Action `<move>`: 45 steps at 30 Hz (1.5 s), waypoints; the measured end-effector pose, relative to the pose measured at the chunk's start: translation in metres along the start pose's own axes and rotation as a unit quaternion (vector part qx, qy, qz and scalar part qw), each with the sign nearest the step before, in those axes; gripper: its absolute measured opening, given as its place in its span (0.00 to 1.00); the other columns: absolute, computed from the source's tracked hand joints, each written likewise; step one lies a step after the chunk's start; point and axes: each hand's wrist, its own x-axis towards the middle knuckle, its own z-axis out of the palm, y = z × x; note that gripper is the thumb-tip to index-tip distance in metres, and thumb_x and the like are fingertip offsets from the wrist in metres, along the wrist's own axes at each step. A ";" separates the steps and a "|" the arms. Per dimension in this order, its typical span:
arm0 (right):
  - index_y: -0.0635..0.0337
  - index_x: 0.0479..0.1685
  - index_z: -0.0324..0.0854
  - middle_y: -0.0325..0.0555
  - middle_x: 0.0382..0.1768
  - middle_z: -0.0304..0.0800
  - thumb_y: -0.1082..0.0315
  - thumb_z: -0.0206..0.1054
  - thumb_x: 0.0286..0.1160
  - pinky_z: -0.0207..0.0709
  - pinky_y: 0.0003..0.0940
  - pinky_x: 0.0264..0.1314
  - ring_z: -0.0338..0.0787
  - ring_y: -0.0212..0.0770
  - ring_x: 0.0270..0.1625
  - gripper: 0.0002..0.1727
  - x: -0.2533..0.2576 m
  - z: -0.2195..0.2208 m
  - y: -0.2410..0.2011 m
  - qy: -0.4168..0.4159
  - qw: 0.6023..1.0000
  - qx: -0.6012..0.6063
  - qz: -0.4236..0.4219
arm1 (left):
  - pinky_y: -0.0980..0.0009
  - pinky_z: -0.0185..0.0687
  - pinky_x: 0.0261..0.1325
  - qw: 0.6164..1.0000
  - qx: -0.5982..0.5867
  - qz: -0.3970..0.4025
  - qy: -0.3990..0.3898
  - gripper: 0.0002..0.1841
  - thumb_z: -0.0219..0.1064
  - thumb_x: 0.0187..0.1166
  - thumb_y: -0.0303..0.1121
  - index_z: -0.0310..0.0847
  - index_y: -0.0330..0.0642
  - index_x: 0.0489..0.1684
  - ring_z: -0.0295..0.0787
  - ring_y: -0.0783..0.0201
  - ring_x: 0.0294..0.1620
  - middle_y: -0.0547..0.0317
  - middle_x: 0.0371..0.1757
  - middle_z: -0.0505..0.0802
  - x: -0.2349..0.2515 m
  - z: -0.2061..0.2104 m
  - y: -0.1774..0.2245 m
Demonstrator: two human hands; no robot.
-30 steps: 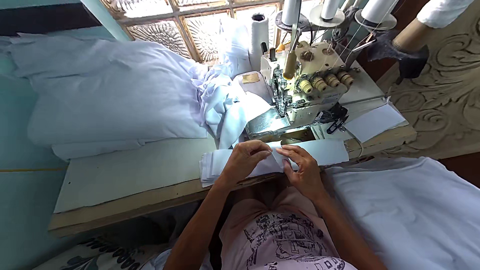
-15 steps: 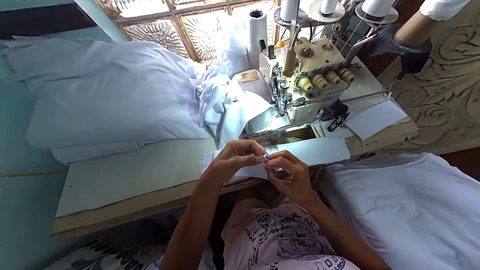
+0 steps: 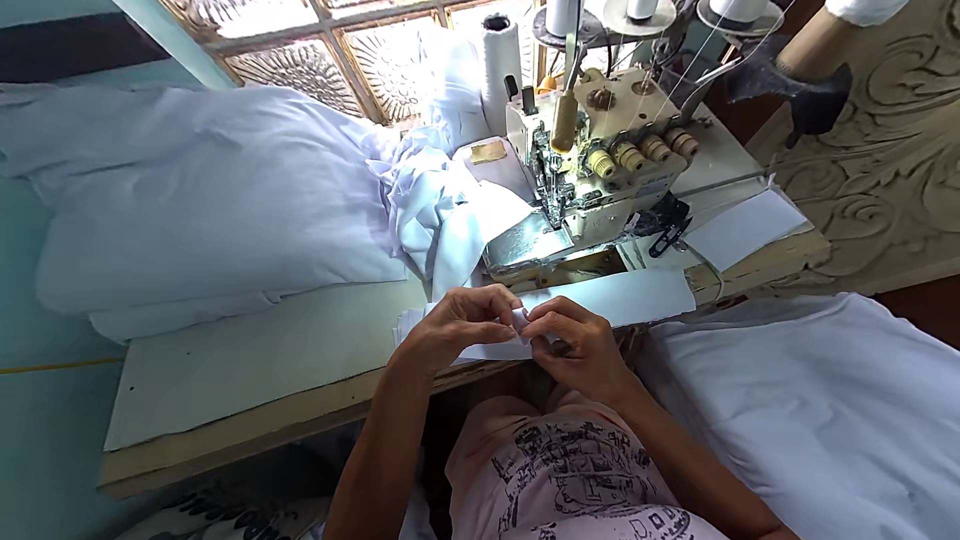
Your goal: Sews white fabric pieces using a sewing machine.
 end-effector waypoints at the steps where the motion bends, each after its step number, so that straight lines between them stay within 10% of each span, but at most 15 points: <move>1: 0.66 0.31 0.90 0.49 0.40 0.91 0.78 0.69 0.63 0.83 0.14 0.46 0.90 0.28 0.43 0.04 0.000 0.000 0.001 -0.001 1.000 0.003 0.004 | 0.81 0.85 0.46 1.000 -0.005 0.009 0.004 0.03 0.75 0.68 0.29 0.89 0.50 0.28 0.88 0.77 0.45 0.69 0.43 0.92 0.000 0.000 0.001; 10: 0.66 0.33 0.90 0.47 0.41 0.90 0.80 0.70 0.62 0.84 0.16 0.47 0.89 0.27 0.45 0.05 -0.001 0.001 0.003 0.024 0.998 0.030 0.055 | 0.83 0.86 0.41 0.999 -0.004 0.002 0.036 0.06 0.75 0.67 0.25 0.90 0.49 0.25 0.90 0.79 0.42 0.65 0.53 0.95 -0.002 0.002 -0.001; 17: 0.65 0.33 0.90 0.47 0.40 0.89 0.79 0.70 0.62 0.82 0.15 0.44 0.88 0.27 0.42 0.05 -0.001 0.003 0.003 0.015 0.999 0.004 0.047 | 0.84 0.84 0.39 0.999 -0.030 0.004 0.045 0.05 0.76 0.66 0.26 0.91 0.50 0.29 0.87 0.79 0.38 0.69 0.40 0.92 -0.008 0.006 -0.005; 45: 0.63 0.25 0.83 0.43 0.34 0.92 0.75 0.74 0.63 0.83 0.15 0.47 0.91 0.23 0.42 0.05 -0.002 0.000 -0.001 0.125 0.986 0.017 0.105 | 0.83 0.85 0.45 0.944 0.127 0.151 0.265 0.12 0.66 0.72 0.17 0.82 0.49 0.39 0.87 0.80 0.40 0.73 0.40 0.90 0.021 0.029 0.007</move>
